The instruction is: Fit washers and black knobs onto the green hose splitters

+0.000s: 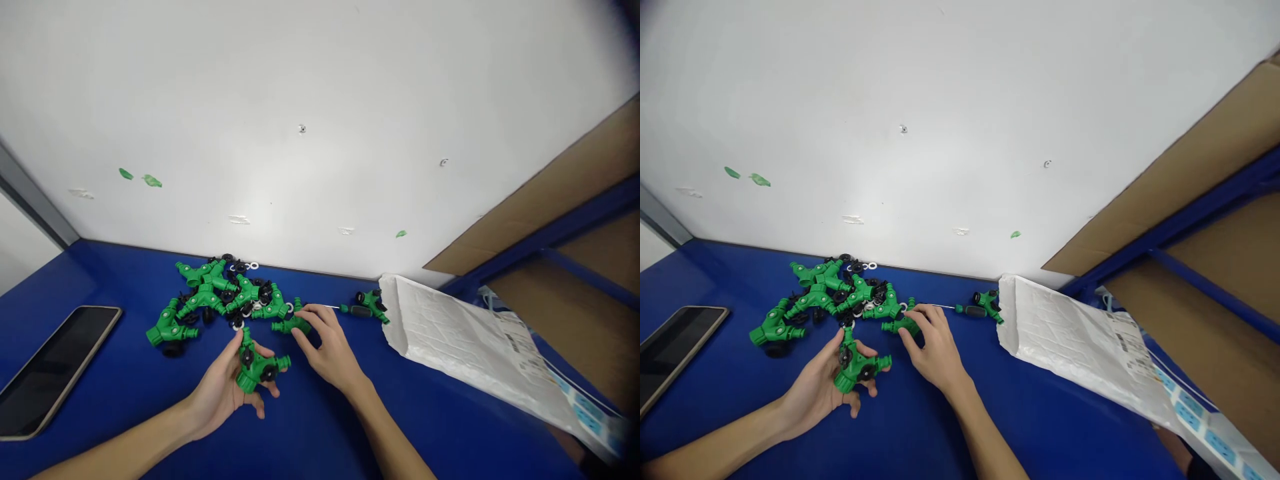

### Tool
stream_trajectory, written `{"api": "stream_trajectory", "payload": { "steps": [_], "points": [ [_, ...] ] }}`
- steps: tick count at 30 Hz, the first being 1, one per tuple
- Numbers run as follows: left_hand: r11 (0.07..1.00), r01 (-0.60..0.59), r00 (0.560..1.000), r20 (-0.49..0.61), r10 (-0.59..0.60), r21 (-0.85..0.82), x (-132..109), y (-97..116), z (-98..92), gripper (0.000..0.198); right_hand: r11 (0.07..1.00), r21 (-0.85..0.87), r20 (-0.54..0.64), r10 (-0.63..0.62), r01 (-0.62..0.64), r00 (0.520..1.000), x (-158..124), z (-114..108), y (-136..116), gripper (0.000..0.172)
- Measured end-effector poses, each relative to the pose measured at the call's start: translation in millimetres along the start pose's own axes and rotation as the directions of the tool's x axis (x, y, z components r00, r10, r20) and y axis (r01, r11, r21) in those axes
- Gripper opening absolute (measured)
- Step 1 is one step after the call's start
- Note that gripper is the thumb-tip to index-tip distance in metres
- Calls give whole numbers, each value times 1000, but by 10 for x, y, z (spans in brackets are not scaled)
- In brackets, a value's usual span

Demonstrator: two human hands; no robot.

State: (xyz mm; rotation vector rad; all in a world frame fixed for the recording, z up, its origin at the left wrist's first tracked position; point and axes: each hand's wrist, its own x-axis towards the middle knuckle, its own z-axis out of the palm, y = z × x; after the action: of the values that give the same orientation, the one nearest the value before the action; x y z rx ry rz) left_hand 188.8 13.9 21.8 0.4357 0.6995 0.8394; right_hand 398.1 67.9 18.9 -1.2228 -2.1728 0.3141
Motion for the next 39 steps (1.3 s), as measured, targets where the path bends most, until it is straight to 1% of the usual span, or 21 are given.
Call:
{"api": "stream_trajectory", "payload": {
  "steps": [2, 5, 7, 9, 11, 13, 15, 18, 20, 21, 25, 28, 30, 31, 32, 33, 34, 35, 36, 37, 39],
  "points": [
    [1000, -15, 1000, -15, 15, -12, -1, 0, -3, 53, 1000, -22, 48, -13, 14, 999, 5, 21, 24, 25],
    [998, -30, 999, -12, 30, -54, 1, 17, -23, 50, 1000, -25, 78, -12, 14, 997, 2, 47, 68, 23],
    [995, -46, 999, -4, 46, -87, -2, 28, -33, 45, 1000, -9, 78, -3, 4, 997, -1, 54, 81, 22],
    [993, -56, 998, -8, 56, -107, -10, 38, -30, 33, 1000, 7, 61, 8, -9, 998, -3, 53, 81, 22],
    [991, -31, 999, -26, 27, -129, -21, 51, -14, 25, 1000, 20, 33, 17, -18, 999, -4, 46, 77, 21],
    [983, 33, 998, -43, -41, -182, -29, 70, 6, 30, 999, 39, 3, 25, -25, 1000, -4, 38, 74, 19],
    [963, 102, 994, -25, -111, -249, -32, 90, 16, 44, 998, 62, -19, 34, -33, 999, -6, 31, 73, 19],
    [940, 158, 987, 84, -139, -303, -27, 102, 0, 54, 996, 77, -32, 42, -39, 999, -10, 26, 72, 18],
    [929, 163, 982, 140, -123, -331, -24, 98, -21, 54, 996, 80, -37, 42, -39, 998, -11, 27, 75, 18],
    [923, 160, 982, 150, -113, -350, -24, 95, -28, 53, 996, 83, -40, 43, -40, 998, -9, 27, 78, 18],
    [894, 171, 983, 136, -126, -413, -32, 93, -12, 48, 992, 112, -55, 57, -50, 997, 1, 11, 73, 18],
    [908, 167, 983, 136, -124, -383, -37, 97, 30, 47, 979, 199, -62, 49, -36, 997, -8, -27, -13, 18],
    [928, 159, 984, 134, -120, -337, -41, 93, 54, 49, 945, 327, -9, 15, -11, 1000, -30, -45, -130, 23],
    [934, 164, 983, 131, -128, -318, -45, 89, 63, 51, 916, 401, 34, -17, 2, 999, -44, -44, -201, 30],
    [936, 171, 982, 126, -139, -306, -49, 83, 68, 54, 887, 462, 75, -47, 7, 996, -58, -37, -273, 41],
    [936, 186, 980, 126, -154, -298, -54, 76, 71, 58, 866, 500, 101, -67, 8, 993, -71, -21, -342, 52],
    [934, 204, 976, 130, -173, -292, -59, 68, 71, 62, 855, 518, 117, -67, -4, 991, -82, 0, -404, 58],
    [932, 224, 972, 138, -192, -285, -64, 60, 69, 65, 847, 530, 130, -48, -28, 990, -90, 25, -453, 58],
    [929, 248, 965, 153, -213, -275, -68, 53, 66, 69, 835, 546, 138, -14, -64, 990, -93, 51, -487, 54],
    [926, 276, 956, 173, -237, -258, -71, 46, 62, 71, 811, 575, 141, 36, -112, 989, -93, 75, -505, 45],
    [924, 315, 941, 200, -274, -214, -70, 38, 55, 73, 710, 671, 138, 161, -212, 977, -81, 109, -494, 30]
  ]
}}
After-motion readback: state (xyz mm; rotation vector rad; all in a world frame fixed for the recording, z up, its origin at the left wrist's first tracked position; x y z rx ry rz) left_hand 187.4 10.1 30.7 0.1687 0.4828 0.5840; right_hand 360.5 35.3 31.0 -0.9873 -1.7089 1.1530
